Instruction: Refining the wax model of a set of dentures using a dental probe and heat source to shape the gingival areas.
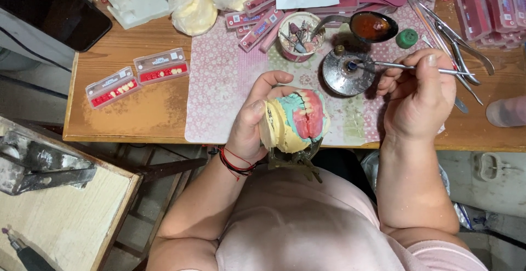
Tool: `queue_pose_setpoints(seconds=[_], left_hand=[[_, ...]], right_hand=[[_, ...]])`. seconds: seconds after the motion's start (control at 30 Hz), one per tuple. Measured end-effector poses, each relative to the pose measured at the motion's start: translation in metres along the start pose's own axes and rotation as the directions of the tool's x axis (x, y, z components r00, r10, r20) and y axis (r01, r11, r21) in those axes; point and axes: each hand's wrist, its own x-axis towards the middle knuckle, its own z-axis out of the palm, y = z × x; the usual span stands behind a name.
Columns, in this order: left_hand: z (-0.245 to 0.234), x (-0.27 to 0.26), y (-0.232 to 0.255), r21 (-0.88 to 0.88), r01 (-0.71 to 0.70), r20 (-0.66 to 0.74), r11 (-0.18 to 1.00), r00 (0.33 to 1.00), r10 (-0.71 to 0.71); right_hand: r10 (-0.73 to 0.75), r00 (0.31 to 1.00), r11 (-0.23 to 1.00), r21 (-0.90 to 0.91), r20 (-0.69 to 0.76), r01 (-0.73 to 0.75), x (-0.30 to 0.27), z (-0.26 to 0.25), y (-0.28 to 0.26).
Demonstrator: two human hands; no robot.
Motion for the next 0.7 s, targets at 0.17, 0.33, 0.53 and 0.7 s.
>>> queue_pose_setpoints(seconds=[0.17, 0.33, 0.53, 0.7], left_hand=[[-0.001, 0.0, 0.0, 0.018, 0.006, 0.004, 1.0, 1.0, -0.006], [0.0, -0.001, 0.001, 0.042, 0.018, 0.002, 0.999, 1.0, -0.018], [0.006, -0.001, 0.002, -0.003, -0.001, 0.015, 1.0, 1.0, 0.001], [0.005, -0.001, 0.001, 0.01, -0.003, 0.011, 1.0, 1.0, 0.003]], right_hand=[[-0.081, 0.988, 0.986, 0.153, 0.132, 0.06, -0.022, 0.005, 0.0], [-0.208, 0.9, 0.954, 0.281, 0.383, 0.101, -0.046, 0.013, 0.002], [-0.224, 0.873, 0.963, 0.234, 0.434, 0.131, -0.049, 0.018, 0.004], [-0.278, 0.846, 0.948, 0.271, 0.455, 0.166, -0.048, 0.02, 0.003]])
